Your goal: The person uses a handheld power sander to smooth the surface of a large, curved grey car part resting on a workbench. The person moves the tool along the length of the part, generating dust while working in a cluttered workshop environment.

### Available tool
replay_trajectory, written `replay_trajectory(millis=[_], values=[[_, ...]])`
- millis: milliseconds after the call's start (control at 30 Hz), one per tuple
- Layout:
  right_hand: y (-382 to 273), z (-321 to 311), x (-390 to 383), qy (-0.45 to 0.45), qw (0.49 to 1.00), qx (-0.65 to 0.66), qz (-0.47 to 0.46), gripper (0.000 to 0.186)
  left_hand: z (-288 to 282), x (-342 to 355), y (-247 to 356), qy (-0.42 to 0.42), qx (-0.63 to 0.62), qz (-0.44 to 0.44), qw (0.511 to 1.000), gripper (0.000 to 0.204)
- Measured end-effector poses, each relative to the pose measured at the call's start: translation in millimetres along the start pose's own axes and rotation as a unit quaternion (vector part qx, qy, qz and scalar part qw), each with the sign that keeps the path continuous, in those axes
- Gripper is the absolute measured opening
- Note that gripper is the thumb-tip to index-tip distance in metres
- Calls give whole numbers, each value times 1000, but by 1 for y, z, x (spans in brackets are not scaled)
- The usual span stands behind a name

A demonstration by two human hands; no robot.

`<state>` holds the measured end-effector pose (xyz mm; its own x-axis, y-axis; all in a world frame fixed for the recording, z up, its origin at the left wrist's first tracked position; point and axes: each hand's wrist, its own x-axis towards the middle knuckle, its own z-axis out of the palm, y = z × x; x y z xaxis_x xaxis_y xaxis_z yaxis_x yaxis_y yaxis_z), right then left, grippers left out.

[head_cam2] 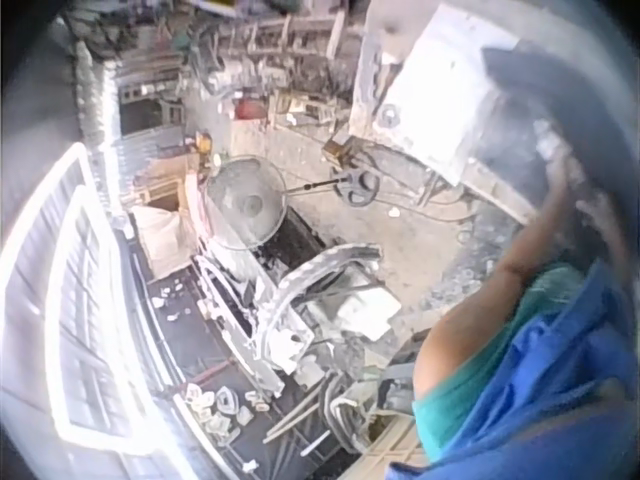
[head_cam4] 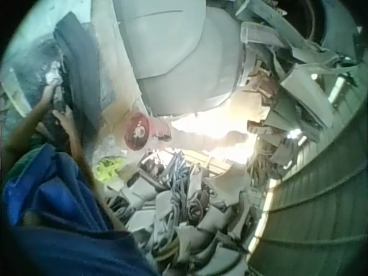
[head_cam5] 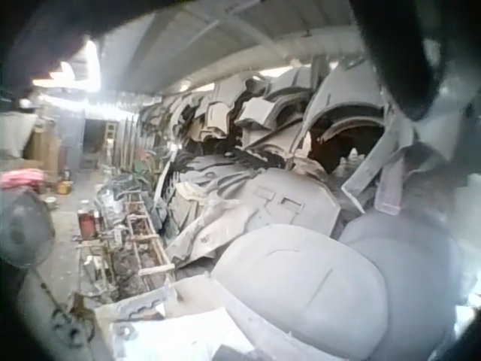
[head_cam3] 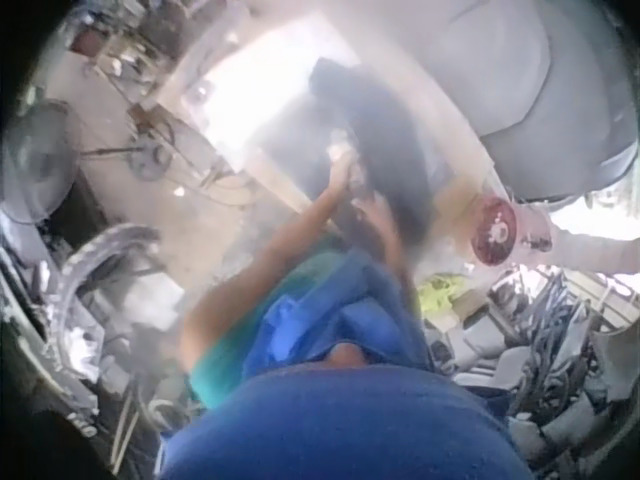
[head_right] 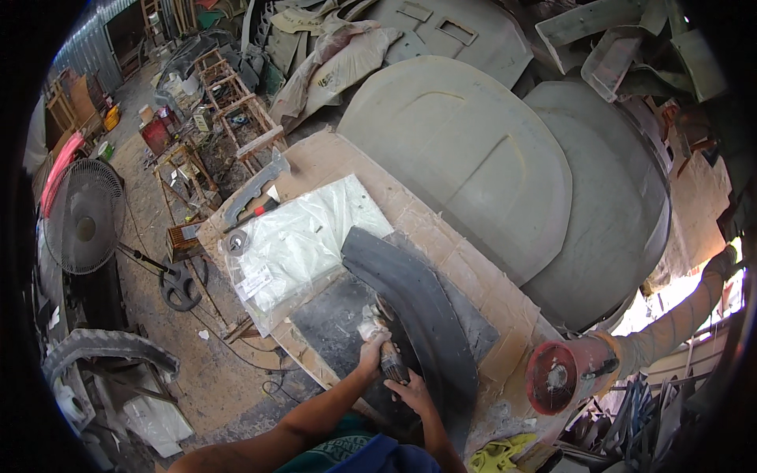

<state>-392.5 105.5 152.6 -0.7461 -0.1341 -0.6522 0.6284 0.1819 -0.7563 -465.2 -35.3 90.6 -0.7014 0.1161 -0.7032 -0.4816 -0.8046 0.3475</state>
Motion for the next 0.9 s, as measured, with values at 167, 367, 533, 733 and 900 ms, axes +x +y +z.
replay_trajectory(millis=[167,367,533,733,900], values=[[-12,30,5,-36,995,-69,-67,52,-39,-3,31,-32,-26,15,999,29],[-21,-14,81,121,929,-285,-201,59,-123,-12,81,-47,-114,52,991,29],[-31,-28,173,166,798,-480,-325,72,-167,-57,119,-2,-78,71,994,38],[-28,-3,195,82,702,-636,-310,83,-205,-81,129,20,-94,91,991,44],[-31,-18,190,-18,666,-658,-351,71,-208,-78,128,30,-112,85,990,43]])
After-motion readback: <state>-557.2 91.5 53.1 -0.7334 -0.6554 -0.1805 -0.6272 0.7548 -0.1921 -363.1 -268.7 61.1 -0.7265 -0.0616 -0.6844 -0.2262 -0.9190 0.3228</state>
